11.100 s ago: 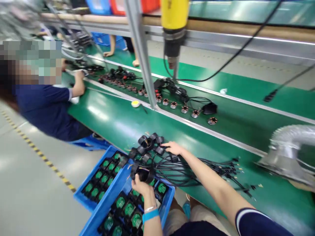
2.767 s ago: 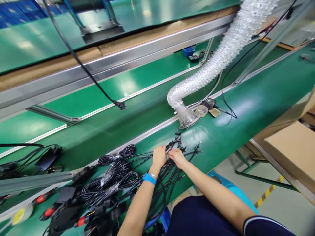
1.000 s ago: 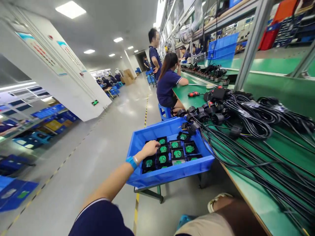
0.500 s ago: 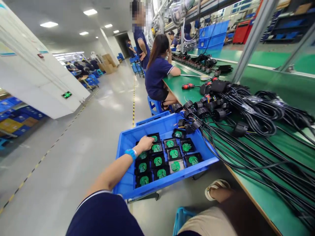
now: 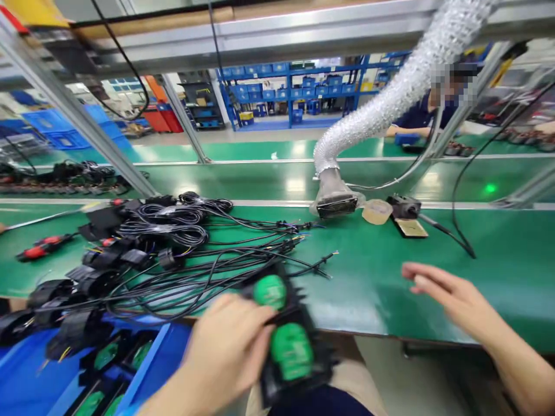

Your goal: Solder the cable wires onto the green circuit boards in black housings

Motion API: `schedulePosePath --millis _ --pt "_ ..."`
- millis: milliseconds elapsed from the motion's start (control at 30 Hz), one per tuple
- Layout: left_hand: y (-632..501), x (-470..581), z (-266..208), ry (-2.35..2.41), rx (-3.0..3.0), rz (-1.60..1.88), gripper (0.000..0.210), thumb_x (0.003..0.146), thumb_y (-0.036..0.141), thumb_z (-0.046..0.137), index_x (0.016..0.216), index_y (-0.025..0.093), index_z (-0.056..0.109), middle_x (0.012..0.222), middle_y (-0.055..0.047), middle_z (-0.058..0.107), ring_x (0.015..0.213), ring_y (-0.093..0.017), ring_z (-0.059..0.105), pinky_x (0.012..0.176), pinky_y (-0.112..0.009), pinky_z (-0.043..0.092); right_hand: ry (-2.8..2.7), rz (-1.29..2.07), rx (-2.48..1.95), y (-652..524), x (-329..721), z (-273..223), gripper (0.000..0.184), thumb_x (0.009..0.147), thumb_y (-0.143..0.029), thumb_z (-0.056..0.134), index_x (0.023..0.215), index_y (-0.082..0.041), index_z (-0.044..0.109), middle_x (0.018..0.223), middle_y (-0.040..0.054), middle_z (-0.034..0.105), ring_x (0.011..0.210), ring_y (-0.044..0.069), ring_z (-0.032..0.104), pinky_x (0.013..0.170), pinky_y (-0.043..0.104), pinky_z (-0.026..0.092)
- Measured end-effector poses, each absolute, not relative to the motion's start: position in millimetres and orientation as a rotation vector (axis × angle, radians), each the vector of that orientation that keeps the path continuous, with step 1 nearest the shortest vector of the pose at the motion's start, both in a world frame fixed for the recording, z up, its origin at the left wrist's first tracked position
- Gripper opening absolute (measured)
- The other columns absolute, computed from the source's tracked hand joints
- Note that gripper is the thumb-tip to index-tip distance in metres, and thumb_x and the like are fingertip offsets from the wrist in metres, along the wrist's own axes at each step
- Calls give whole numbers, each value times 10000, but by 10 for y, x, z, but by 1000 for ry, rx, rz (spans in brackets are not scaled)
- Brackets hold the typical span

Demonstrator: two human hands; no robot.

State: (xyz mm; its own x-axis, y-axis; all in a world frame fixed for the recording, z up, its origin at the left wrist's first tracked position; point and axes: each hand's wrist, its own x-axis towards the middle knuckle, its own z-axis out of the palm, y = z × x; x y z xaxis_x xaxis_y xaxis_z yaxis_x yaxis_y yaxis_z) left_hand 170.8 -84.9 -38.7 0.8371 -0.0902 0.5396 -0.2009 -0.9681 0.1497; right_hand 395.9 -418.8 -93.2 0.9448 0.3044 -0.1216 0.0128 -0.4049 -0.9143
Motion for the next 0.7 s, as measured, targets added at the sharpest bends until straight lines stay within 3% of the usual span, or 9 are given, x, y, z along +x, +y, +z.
schedulePosePath --millis 133,300,400,500,600,700 --pt "-1696 2910 -821 -679 2798 617 54 738 191 531 736 167 579 647 -16 587 613 -161 543 613 -325 369 194 -19 -1656 -4029 4821 -1084 449 761 -259 679 1164 -118 541 1112 158 590 700 129 644 687 246 543" --pt "-1975 3593 -1259 -887 2856 384 104 727 223 579 771 129 590 716 -62 602 704 -194 570 684 -344 399 359 -284 -1509 -3910 5522 -1219 502 738 -156 657 1210 -73 507 739 21 593 464 61 546 520 230 486" --pt "-1747 3503 -1234 -744 2683 473 161 834 228 510 938 149 603 847 -55 646 834 -184 578 760 -325 428 411 -367 -1550 -3854 5754 -1289 473 652 -234 725 1065 -22 633 617 37 616 363 60 477 423 248 386" --pt "-1427 3442 -1176 -315 2571 544 255 864 221 495 1099 144 559 996 -82 644 920 -197 561 829 -343 449 399 -352 -1582 -3771 5895 -1321 525 599 -294 729 1040 -16 664 654 101 667 360 79 499 429 280 347" --pt "-1216 3494 -1185 -140 2566 332 274 847 262 549 1088 135 572 984 -107 637 915 -232 567 822 -394 478 383 -325 -1582 -3771 5890 -1255 517 623 -311 691 1045 -13 664 747 152 688 415 104 554 450 291 355" --pt "-1100 3473 -1095 -79 2361 235 194 878 256 512 1031 170 597 940 -78 631 849 -191 606 764 -344 513 393 -385 -1583 -3929 5608 -1106 411 658 -281 695 991 -41 681 735 115 694 441 115 577 464 291 397"
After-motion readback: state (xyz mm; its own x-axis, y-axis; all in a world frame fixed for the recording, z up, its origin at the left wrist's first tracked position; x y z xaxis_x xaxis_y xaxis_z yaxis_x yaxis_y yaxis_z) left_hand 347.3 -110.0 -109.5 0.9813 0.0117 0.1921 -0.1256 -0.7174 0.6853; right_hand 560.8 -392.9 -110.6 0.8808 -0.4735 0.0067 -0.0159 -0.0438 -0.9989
